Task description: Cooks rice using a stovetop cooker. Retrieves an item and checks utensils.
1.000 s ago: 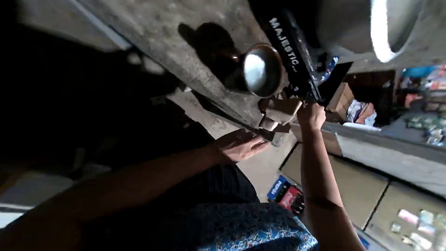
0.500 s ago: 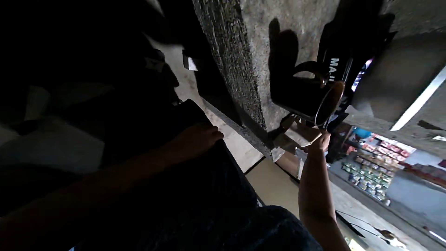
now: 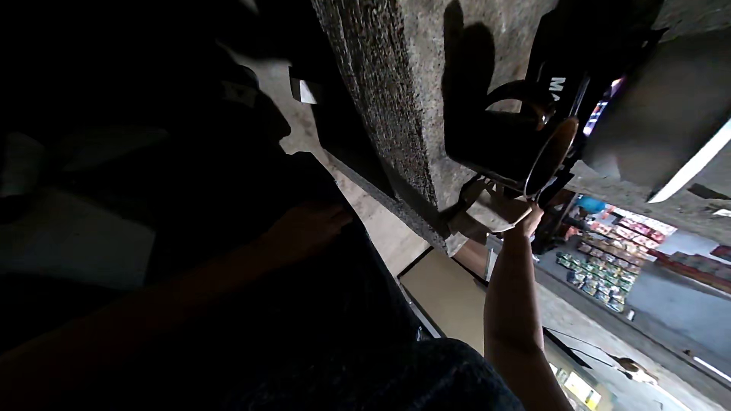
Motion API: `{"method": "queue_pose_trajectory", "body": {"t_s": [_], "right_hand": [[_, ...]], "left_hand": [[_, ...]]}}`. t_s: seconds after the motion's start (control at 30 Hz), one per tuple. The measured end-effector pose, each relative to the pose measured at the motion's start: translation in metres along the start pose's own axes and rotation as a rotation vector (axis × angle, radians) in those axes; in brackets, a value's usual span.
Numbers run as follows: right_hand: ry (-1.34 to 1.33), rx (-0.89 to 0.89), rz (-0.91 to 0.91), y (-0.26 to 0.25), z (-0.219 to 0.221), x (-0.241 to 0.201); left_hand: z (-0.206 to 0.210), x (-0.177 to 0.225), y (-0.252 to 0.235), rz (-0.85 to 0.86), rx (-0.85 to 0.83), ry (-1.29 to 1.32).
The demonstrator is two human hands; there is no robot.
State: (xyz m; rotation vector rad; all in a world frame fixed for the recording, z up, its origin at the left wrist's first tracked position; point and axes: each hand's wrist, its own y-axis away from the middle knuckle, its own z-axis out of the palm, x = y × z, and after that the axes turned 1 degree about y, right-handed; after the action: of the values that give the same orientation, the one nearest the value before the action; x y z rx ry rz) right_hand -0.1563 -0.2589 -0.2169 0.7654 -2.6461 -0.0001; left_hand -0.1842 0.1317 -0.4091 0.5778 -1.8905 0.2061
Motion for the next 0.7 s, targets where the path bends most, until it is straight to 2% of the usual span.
{"method": "queue_pose_trajectory", "body": {"t_s": [0.43, 0.7], "right_hand": [[-0.052, 0.043, -0.023, -0.0037, 0.0067, 0.0045], [-0.028, 0.032, -0.036, -0.0003, 0.0028, 0.0028]], "left_hand": [[-0.0016, -0.0042, 0.0010, -0.011, -0.040, 0.000], [-0.0063, -0.0063, 0.0069, -0.007, 0.009, 0.004]]}}
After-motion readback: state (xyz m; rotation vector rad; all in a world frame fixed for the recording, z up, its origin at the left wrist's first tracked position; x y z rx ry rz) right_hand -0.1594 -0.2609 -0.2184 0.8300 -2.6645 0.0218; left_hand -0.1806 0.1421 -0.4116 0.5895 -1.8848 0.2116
